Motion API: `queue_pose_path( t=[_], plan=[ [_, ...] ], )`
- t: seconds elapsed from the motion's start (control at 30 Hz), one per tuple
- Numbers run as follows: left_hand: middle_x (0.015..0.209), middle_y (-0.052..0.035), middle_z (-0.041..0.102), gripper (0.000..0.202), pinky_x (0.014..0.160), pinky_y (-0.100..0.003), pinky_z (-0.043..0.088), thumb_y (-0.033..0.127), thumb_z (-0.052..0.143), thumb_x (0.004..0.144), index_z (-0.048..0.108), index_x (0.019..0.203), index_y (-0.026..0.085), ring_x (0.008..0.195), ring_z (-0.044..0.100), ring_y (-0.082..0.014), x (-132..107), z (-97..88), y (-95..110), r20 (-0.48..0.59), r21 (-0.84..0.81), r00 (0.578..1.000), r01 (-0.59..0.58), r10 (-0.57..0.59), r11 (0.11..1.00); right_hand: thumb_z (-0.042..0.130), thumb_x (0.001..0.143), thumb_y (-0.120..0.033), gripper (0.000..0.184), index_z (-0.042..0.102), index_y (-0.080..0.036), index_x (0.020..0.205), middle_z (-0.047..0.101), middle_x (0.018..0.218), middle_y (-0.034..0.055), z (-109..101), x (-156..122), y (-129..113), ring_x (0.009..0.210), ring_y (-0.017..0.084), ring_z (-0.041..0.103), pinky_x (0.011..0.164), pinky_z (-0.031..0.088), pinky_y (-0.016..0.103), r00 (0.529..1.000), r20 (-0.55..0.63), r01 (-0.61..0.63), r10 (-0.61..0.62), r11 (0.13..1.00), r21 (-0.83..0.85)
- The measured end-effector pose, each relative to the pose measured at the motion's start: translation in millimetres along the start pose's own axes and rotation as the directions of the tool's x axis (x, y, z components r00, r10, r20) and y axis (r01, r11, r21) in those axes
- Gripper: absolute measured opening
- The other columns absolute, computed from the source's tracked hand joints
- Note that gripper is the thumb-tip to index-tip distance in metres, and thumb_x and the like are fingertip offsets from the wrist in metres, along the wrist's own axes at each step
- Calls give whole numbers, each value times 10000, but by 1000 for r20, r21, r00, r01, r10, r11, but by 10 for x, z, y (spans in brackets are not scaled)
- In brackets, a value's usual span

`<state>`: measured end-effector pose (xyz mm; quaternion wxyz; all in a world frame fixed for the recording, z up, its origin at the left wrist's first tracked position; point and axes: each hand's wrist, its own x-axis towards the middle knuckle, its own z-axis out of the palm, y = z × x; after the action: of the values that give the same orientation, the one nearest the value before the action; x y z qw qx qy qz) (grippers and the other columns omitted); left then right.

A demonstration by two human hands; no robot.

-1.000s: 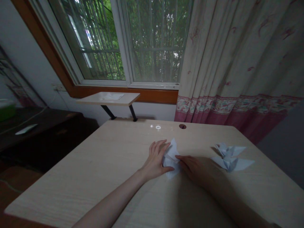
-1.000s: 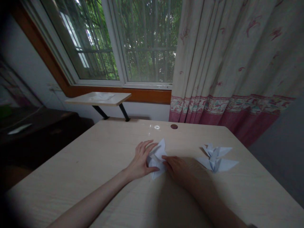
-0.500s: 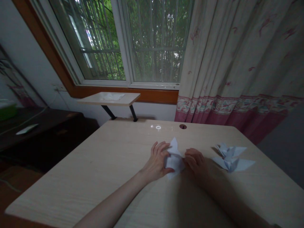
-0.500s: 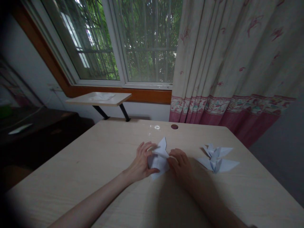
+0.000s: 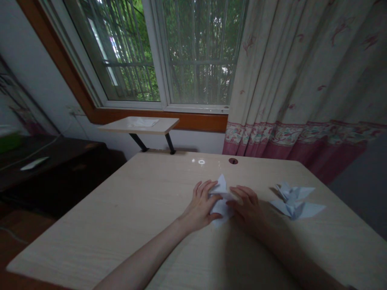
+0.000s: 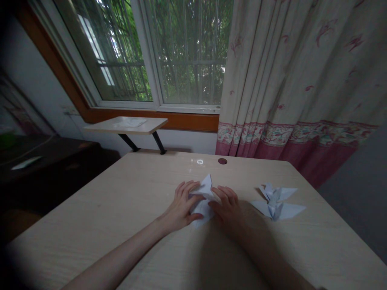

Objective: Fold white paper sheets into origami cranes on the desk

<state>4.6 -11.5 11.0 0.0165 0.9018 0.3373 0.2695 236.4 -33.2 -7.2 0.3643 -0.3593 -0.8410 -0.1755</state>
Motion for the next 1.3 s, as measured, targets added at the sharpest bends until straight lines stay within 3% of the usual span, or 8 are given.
queue_pose_path(
  t=[0.23, 0.4, 0.67, 0.9, 1.13, 1.3],
  plan=[
    [1467, -146, 317, 701, 1101, -617, 178, 475, 787, 705, 476, 1294, 254, 1374, 241, -358, -9, 23, -28, -22, -51, 1000, 13, -14, 999, 513, 850, -102, 253, 582, -244, 1048, 464, 1343, 93, 41, -44, 41, 1273, 291, 397, 1015, 386, 534, 999, 18, -46, 47, 998, -35],
    [1474, -136, 318, 706, 1087, -629, 189, 466, 814, 670, 494, 1268, 270, 1370, 247, -370, -7, 40, -45, -15, -90, 999, 43, -45, 995, 513, 845, -96, 303, 575, -242, 1103, 456, 1365, 106, 85, -64, 51, 1296, 303, 383, 1019, 380, 538, 994, -7, -109, 109, 990, -93],
    [1462, -143, 324, 842, 1066, -617, 235, 417, 870, 599, 433, 1302, 265, 1349, 274, -361, -5, 101, -59, -37, -148, 994, 96, -102, 984, 503, 883, -166, 204, 591, -228, 1056, 469, 1339, 115, 119, -76, 50, 1290, 308, 377, 1030, 360, 537, 985, 49, -154, 164, 975, -159],
    [1448, -146, 338, 813, 1047, -605, 267, 425, 862, 599, 453, 1279, 254, 1333, 293, -367, -5, 129, -63, -23, -169, 989, 138, -144, 976, 465, 832, -115, 297, 576, -198, 1095, 494, 1332, 130, 119, -82, 52, 1290, 300, 387, 1043, 338, 536, 977, 69, -193, 203, 972, -135],
    [1439, -140, 349, 823, 1041, -624, 262, 493, 867, 537, 483, 1225, 253, 1320, 307, -389, -22, 130, 95, 32, -175, 980, 201, -199, 964, 449, 766, -79, 377, 554, -201, 1107, 535, 1265, 122, 83, -61, 39, 1245, 280, 428, 1040, 354, 516, 983, 50, -172, 177, 982, -79],
    [1441, -137, 341, 855, 1071, -632, 196, 497, 883, 495, 509, 1222, 249, 1326, 290, -396, -30, 132, 200, 39, -105, 975, 222, -220, 969, 450, 766, -56, 390, 541, -211, 1112, 448, 1348, 129, 96, -54, 25, 1298, 303, 372, 1041, 342, 552, 984, 35, -173, 175, 982, -72]
  ],
)
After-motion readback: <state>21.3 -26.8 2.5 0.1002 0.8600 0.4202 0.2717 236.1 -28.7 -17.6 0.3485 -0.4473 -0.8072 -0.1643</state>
